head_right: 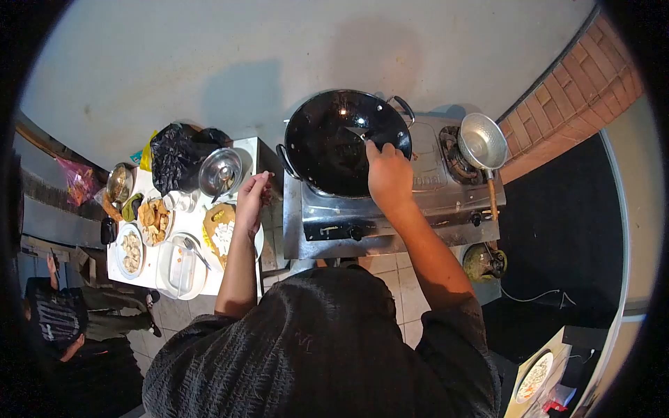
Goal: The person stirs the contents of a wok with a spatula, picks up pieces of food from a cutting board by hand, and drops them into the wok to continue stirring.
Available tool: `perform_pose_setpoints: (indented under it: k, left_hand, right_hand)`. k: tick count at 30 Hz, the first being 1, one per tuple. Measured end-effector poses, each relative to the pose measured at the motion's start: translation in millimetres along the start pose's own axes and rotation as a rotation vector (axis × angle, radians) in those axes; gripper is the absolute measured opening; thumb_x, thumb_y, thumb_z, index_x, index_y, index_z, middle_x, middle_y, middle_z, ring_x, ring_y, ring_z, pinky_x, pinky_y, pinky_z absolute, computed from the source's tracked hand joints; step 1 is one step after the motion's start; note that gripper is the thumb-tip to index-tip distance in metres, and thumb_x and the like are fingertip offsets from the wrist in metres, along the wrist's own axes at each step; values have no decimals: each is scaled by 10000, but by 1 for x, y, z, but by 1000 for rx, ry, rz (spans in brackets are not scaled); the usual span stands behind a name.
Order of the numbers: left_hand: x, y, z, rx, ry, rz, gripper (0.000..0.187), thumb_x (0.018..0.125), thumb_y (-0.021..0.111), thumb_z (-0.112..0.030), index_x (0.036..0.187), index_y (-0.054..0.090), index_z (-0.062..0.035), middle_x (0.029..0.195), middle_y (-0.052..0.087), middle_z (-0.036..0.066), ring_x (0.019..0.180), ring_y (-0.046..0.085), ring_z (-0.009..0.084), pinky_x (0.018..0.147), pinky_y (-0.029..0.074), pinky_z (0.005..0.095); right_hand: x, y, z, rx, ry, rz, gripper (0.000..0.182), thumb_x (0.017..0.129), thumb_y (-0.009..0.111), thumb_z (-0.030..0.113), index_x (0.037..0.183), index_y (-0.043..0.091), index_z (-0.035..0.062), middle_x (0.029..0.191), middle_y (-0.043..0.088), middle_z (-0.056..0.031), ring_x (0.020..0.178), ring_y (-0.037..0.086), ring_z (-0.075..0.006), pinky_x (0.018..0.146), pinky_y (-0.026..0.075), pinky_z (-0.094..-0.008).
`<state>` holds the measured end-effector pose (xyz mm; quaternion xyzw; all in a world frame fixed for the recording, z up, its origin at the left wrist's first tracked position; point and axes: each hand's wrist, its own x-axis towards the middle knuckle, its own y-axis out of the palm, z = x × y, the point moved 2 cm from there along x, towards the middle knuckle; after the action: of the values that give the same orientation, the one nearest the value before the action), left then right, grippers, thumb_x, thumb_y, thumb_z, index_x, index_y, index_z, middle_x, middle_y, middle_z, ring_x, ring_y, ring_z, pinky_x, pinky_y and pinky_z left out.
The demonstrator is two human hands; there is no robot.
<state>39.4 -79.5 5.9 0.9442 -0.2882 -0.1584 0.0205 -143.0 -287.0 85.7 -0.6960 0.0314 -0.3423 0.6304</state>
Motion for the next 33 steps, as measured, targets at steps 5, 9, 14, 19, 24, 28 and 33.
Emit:
perform_pose_setpoints:
  k: [5, 9, 14, 19, 24, 28, 33]
  left_hand:
    - [1, 2, -1, -19, -12, 23, 266, 861, 597, -309, 955, 626, -62, 760, 529, -33, 640, 462, 51, 552, 352, 195]
    - [2, 5, -2, -20, -5, 27, 260, 862, 597, -306, 950, 626, -62, 756, 526, -34, 633, 457, 49, 558, 350, 194]
    - [4, 4, 1, -26, -16, 13, 254, 862, 597, -303, 948, 626, -66, 747, 522, -36, 634, 457, 49, 564, 347, 192]
    - [6, 4, 0, -21, -25, 5, 249, 864, 594, -303, 953, 628, -73, 754, 525, -35, 647, 462, 52, 568, 352, 195]
    - [4, 3, -1, -2, -16, -4, 253, 854, 603, -313, 936, 627, -75, 747, 538, -37, 637, 456, 53, 558, 344, 194]
    - [4, 2, -1, 19, -22, -9, 264, 858, 598, -320, 956, 632, -76, 772, 537, -33, 652, 463, 55, 576, 347, 195]
    - [6, 3, -1, 19, -17, 1, 261, 856, 601, -318, 955, 633, -78, 772, 537, -34, 650, 462, 54, 575, 344, 195]
  right_hand:
    - [-2, -2, -1, -26, -23, 3, 306, 775, 503, 58, 1067, 595, 56, 788, 544, -127, 725, 574, -275, 626, 485, -364]
    - [-6, -8, 1, -32, -17, 40, 296, 773, 507, 65, 1054, 598, 54, 788, 549, -129, 733, 578, -277, 621, 485, -360]
    - [-10, -18, 3, -12, -12, 76, 309, 756, 514, 57, 1053, 598, 49, 783, 554, -133, 722, 582, -282, 614, 488, -362]
    - [-13, -29, 3, 28, -1, 102, 309, 727, 530, 43, 1029, 599, 40, 758, 558, -144, 688, 597, -297, 593, 497, -373]
    - [-15, -45, 5, 37, -12, 138, 289, 719, 542, 37, 1002, 600, 44, 766, 562, -153, 698, 601, -306, 594, 500, -379]
    - [-18, -55, 9, 68, 29, 188, 238, 785, 584, 95, 1020, 616, 79, 783, 577, -157, 701, 589, -343, 611, 477, -417]
    - [-20, -67, 12, 99, 17, 210, 246, 774, 546, 66, 1012, 609, 66, 780, 569, -157, 710, 598, -324, 612, 492, -391]
